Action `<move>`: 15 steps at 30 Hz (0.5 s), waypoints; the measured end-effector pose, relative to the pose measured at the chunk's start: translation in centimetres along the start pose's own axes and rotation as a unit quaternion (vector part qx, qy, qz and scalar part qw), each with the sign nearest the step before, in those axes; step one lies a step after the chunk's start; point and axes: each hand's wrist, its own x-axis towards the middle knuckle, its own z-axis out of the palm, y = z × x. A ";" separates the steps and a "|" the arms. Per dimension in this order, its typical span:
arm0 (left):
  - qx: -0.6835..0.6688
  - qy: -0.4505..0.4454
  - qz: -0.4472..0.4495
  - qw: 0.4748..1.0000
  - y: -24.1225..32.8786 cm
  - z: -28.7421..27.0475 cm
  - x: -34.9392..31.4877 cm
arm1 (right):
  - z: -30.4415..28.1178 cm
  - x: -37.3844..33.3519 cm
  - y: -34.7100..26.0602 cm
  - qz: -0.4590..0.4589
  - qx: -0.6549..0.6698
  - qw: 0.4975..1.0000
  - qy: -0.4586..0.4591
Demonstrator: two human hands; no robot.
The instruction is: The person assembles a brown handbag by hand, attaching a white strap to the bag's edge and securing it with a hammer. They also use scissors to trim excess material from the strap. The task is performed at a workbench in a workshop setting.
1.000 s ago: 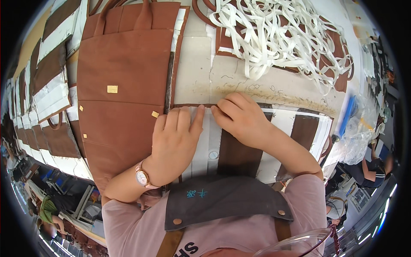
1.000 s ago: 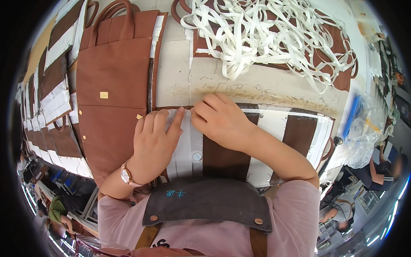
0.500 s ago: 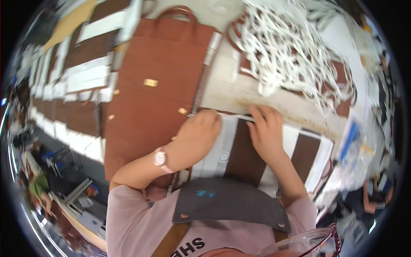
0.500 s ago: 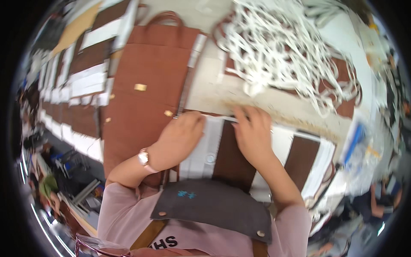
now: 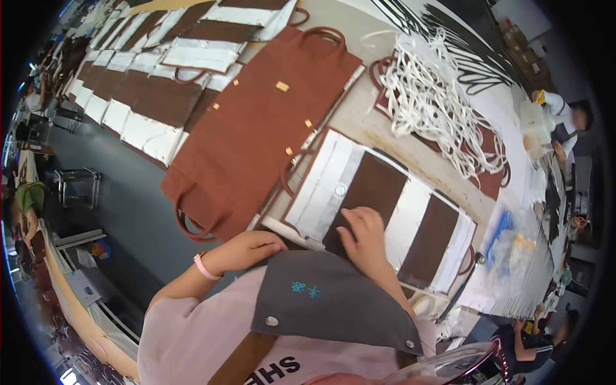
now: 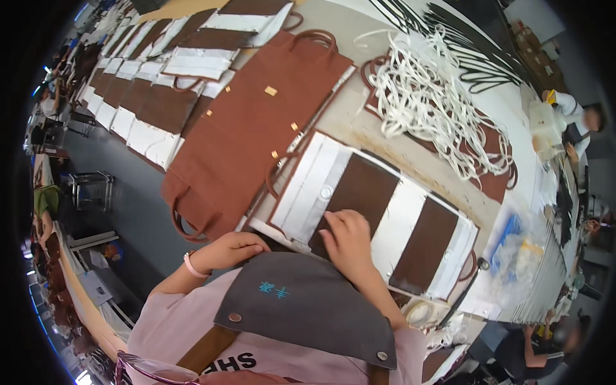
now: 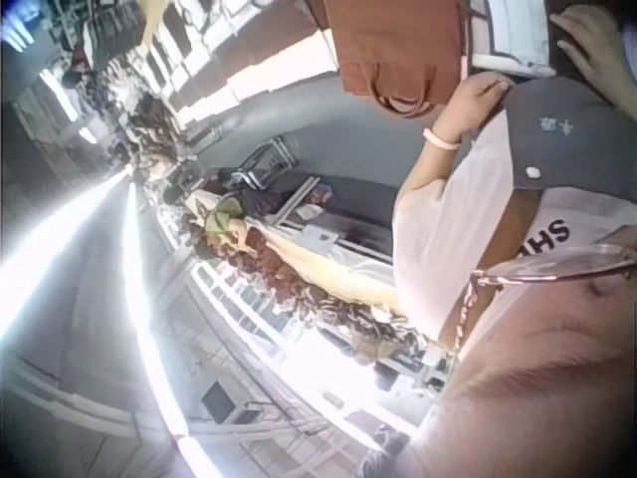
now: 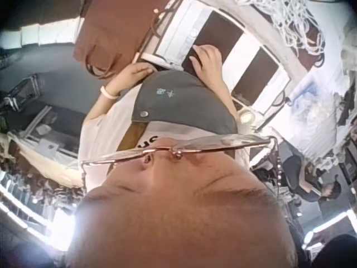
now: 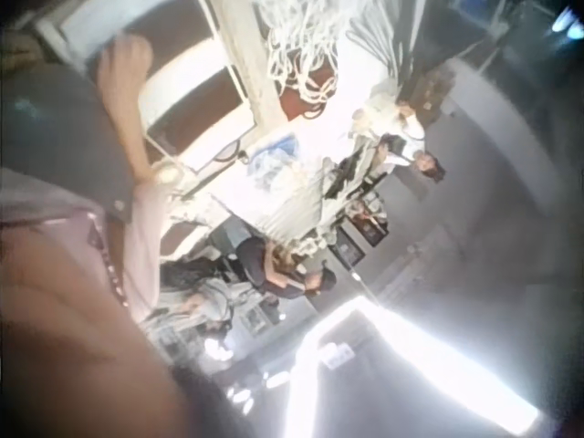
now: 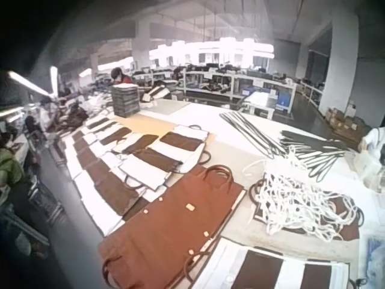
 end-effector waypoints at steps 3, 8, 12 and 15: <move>-0.091 0.097 -0.079 0.988 -4.7 4.0 -2.6 | 0.9 -1.1 -2.2 -0.073 -0.097 0.989 -0.088; -0.198 0.197 -0.017 0.960 -6.0 5.9 -1.9 | 1.9 -1.4 -3.6 -0.037 -0.162 0.979 -0.121; -0.172 0.231 0.015 0.957 -5.9 6.7 -1.0 | 1.9 -1.6 -3.4 -0.027 -0.120 0.988 -0.090; -0.190 0.213 0.022 0.958 -7.3 6.6 -0.5 | 2.9 0.0 -4.4 0.011 -0.121 0.988 -0.100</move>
